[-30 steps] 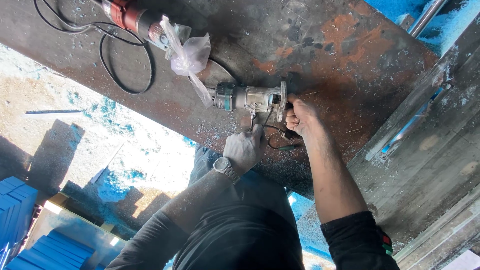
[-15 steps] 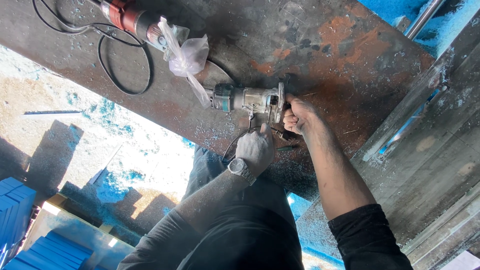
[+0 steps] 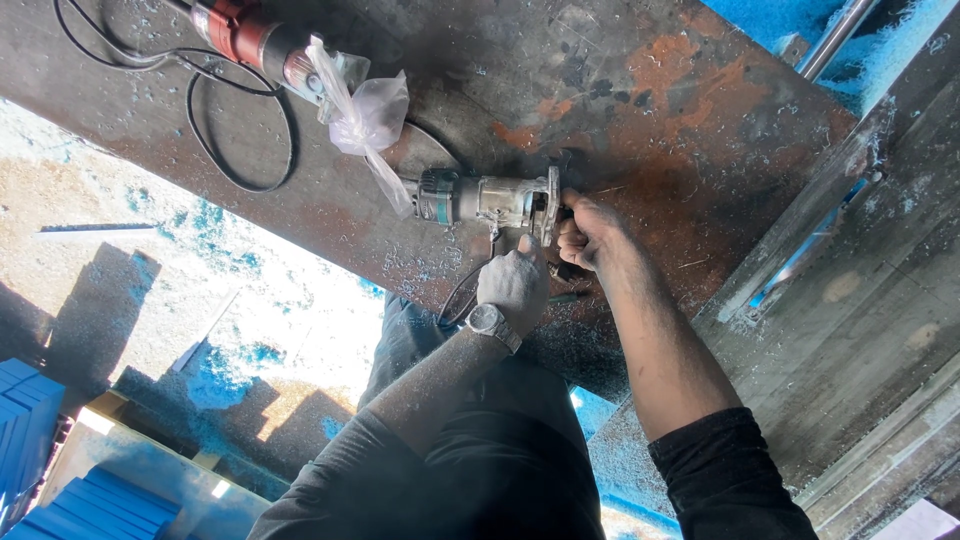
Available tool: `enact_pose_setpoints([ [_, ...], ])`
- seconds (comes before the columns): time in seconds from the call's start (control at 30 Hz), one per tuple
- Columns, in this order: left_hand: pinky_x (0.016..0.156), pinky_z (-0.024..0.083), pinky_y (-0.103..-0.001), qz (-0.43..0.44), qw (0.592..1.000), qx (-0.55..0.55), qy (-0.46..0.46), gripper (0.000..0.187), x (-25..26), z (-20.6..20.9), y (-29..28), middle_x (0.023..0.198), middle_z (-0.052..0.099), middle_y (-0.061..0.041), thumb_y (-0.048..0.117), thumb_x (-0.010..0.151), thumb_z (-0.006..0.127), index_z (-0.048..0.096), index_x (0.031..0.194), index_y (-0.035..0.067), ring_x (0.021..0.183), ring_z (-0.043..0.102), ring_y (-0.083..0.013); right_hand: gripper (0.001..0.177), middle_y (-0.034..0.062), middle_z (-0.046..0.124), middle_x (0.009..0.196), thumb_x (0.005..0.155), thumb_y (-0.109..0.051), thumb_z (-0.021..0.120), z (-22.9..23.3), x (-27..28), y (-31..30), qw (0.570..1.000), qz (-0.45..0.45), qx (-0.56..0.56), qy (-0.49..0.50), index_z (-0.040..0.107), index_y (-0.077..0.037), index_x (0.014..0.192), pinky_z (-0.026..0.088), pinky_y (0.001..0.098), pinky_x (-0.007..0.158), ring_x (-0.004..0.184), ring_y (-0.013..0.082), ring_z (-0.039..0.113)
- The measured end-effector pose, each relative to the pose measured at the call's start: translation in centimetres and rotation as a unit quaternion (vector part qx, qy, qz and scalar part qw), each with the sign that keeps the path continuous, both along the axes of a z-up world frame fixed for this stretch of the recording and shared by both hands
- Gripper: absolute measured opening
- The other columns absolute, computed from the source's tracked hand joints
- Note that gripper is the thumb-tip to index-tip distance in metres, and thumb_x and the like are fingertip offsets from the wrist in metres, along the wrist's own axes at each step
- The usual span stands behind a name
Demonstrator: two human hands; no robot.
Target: Maintaining and repairing a handheld power trimmer or router at a workbench.
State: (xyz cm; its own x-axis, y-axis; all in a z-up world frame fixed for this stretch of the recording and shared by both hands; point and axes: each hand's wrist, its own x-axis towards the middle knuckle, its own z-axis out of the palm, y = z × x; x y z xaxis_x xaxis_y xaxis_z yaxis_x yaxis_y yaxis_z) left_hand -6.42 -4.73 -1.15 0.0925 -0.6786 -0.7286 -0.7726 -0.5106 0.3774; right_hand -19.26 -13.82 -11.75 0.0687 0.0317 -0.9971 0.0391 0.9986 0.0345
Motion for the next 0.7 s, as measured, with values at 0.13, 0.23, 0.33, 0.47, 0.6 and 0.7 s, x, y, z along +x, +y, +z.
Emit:
enact_pose_setpoints([
  [0.13, 0.073, 0.062, -0.057, 0.04, 0.999, 0.017, 0.03, 0.029, -0.1, -1.7, -0.3, 0.073, 0.073, -0.027, 0.022, 0.097, 0.041, 0.061, 0.106, 0.003, 0.082, 0.075, -0.0486, 0.029, -0.0192, 0.02, 0.055, 0.093, -0.038, 0.067, 0.0, -0.2, 0.1, 1.0, 0.003, -0.003, -0.001, 0.055, -0.016, 0.079, 0.02, 0.0113, 0.037, 0.039, -0.0063, 0.027],
  [0.23, 0.075, 0.062, -0.055, -0.005, 1.0, 0.012, 0.002, 0.021, -0.3, -4.0, 0.8, 0.077, 0.074, -0.025, 0.021, 0.097, 0.04, 0.054, 0.106, 0.009, 0.083, 0.076, -0.0462, 0.028, -0.0149, 0.023, 0.051, 0.091, -0.031, 0.068, 1.8, 0.7, 0.0, 0.998, 0.009, -0.044, 0.039, 0.055, -0.011, 0.077, 0.024, 0.0114, 0.036, 0.035, -0.004, 0.032],
  [0.33, 0.078, 0.06, -0.06, -0.004, 0.999, 0.016, 0.028, 0.019, -0.1, -4.5, 1.5, 0.081, 0.074, -0.029, 0.024, 0.096, 0.048, 0.051, 0.105, 0.008, 0.087, 0.075, -0.049, 0.027, -0.0146, 0.027, 0.047, 0.094, -0.03, 0.066, 2.5, 1.0, 0.1, 0.994, 0.039, -0.084, 0.063, 0.06, -0.011, 0.076, 0.027, 0.015, 0.032, 0.032, -0.0029, 0.032],
  [0.47, 0.078, 0.059, -0.061, 0.066, 0.997, 0.016, 0.035, 0.029, 0.3, -4.7, 2.2, 0.081, 0.072, -0.032, 0.032, 0.102, 0.044, 0.058, 0.102, 0.007, 0.089, 0.074, -0.0519, 0.028, -0.0111, 0.029, 0.045, 0.094, -0.028, 0.068, 2.7, 1.4, 0.2, 0.988, 0.038, -0.113, 0.095, 0.056, -0.014, 0.072, 0.027, 0.0164, 0.031, 0.029, 0.0006, 0.034],
  [0.6, 0.083, 0.057, -0.059, 0.14, 0.988, 0.017, 0.062, 0.045, 0.8, -5.7, 3.0, 0.081, 0.073, -0.029, 0.05, 0.104, 0.048, 0.068, 0.098, 0.01, 0.093, 0.073, -0.0516, 0.035, -0.0077, 0.03, 0.045, 0.094, -0.03, 0.067, 3.2, 1.9, 0.6, 0.978, 0.053, -0.15, 0.138, 0.052, -0.015, 0.066, 0.026, 0.0178, 0.031, 0.03, 0.0032, 0.033],
  [0.7, 0.084, 0.056, -0.059, 0.147, 0.987, 0.017, 0.07, 0.049, 1.0, -7.7, 3.7, 0.078, 0.073, -0.022, 0.06, 0.101, 0.05, 0.07, 0.095, 0.016, 0.093, 0.073, -0.0477, 0.036, -0.0079, 0.03, 0.045, 0.094, -0.032, 0.068, 3.0, 1.9, 0.9, 0.973, 0.055, -0.16, 0.156, 0.052, -0.015, 0.066, 0.025, 0.0181, 0.031, 0.029, 0.0033, 0.032],
])
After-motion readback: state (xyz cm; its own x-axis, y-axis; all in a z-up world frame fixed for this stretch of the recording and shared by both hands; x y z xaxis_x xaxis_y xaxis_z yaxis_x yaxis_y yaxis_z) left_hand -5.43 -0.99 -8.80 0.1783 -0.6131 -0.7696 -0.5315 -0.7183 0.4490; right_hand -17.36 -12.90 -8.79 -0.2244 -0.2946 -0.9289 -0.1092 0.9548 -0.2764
